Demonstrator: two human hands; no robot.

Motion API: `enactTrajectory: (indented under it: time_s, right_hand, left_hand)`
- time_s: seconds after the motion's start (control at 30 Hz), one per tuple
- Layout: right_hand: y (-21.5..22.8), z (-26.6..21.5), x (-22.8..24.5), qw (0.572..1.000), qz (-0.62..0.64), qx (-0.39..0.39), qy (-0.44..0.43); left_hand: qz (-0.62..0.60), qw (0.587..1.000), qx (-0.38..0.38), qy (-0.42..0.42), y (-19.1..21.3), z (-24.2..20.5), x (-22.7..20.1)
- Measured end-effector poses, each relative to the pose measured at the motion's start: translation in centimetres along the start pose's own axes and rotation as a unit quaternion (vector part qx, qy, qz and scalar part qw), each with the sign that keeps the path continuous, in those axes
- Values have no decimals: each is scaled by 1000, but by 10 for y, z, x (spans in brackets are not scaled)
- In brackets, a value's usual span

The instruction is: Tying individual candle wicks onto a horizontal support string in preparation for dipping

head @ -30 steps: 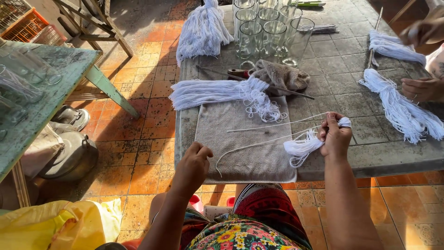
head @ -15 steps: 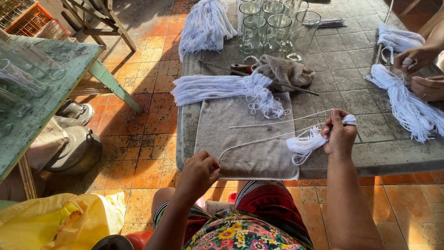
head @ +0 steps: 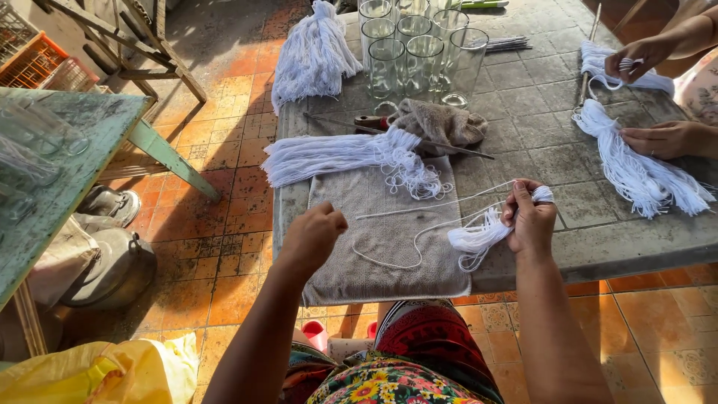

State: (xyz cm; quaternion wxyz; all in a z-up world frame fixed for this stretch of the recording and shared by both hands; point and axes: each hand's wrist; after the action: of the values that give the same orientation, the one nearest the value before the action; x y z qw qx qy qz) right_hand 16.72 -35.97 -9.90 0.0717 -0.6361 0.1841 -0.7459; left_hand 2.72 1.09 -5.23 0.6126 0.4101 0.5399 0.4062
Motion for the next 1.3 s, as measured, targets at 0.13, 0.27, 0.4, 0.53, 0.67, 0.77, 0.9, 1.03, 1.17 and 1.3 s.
enactTrajectory:
  time_s: [0.13,0.27,0.4,0.53,0.67,0.77,0.9,1.03,1.17,1.3]
  right_hand:
    - [1,3,-2,1000,4,6,-7]
    - [3,5,-4,1000,0,8,-10]
    - [1,5,-2,1000,6,11,-14]
    - [2,5,-3,1000,8,17,-16]
    - [6,8,-7,1000,6,21,-12]
    - [5,8,-6,1000,-6,28,-6]
    - [1,2,0,1000,-3,22,-14]
    - [-2,1,3,1000,2,14,-14]
    - [0,4,0,1000,1,15,-15]
    - [4,4,4,999,16,25,-27]
  left_hand:
    - [2,998,-38,40,-4,9,5]
    - [-5,999,-9,47,-2,6,-5]
    - [-87,995,30,-29,10,-6,-9]
    - [-83,990,-26,-115,2,-10,0]
    - [-45,990,-10,-131,0,-9,2]
    - [-39,994,8,-102,-10,1,7]
    - [-130,989,-72,-12,-27,19,12]
    - [-126,986,-104,19,-29,28,6]
    - [-93,989,-114,19,-39,33,5]
    - [-100,990,-95,32,-45,33,8]
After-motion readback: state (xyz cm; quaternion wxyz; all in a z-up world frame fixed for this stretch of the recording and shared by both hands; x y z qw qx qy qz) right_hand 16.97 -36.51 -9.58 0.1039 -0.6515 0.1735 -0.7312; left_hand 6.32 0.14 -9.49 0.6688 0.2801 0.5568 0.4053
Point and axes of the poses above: each hand's wrist, its own z-axis towards the middle knuckle, its own y-axis out of the back of the hand, x = y × z, and after that the axes turned 1 degree about -z, right-handed
